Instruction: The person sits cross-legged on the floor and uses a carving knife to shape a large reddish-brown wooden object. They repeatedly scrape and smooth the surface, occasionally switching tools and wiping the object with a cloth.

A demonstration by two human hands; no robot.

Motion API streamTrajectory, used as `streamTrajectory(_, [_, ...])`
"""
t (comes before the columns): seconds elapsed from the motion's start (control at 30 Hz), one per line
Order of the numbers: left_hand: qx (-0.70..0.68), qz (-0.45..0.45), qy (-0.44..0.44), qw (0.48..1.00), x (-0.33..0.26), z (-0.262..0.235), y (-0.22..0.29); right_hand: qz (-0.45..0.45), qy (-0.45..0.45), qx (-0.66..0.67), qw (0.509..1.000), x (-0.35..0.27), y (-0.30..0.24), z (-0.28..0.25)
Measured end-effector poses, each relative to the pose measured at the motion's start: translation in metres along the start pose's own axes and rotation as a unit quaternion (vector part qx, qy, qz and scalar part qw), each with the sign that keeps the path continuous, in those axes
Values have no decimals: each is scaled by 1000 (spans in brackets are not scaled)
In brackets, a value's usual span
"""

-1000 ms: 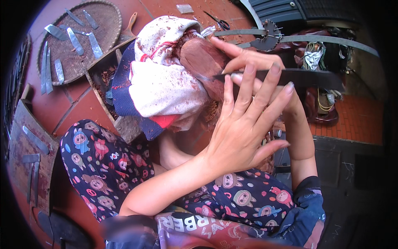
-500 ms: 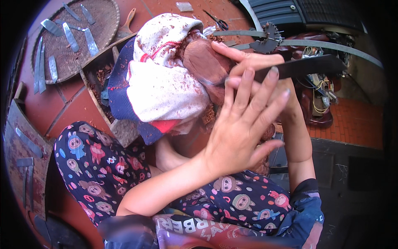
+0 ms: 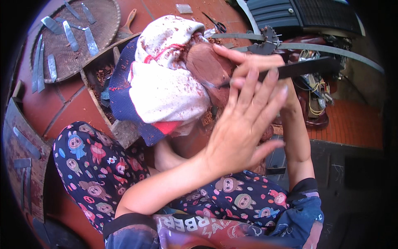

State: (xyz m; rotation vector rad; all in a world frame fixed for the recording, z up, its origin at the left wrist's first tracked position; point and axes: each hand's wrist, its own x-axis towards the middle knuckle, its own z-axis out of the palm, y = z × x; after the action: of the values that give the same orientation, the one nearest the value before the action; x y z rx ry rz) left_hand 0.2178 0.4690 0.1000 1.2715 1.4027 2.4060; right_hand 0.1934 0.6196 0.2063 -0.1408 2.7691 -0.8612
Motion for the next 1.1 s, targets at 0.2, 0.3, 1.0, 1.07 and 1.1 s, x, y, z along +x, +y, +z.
streamTrajectory(0.2, [21,25,16,999,18,-6,-15,53,43,95,993,12,2,4])
streamTrajectory(0.3, [29,-10,2,1000,-3,-1,9,-8,-26,-25,999,6,-4,-2])
streamTrajectory(1.0, [52,36,35,997,9,-6,-8,-12,17,-23,1000,11,-1,1])
streamTrajectory(1.07, [57,37,40,997,7,-25,2,-4,20,1,1000,10,-8,3])
streamTrajectory(1.1, [4,97,107,990,16,-39,-3,-4,40,14,999,7,-10,4])
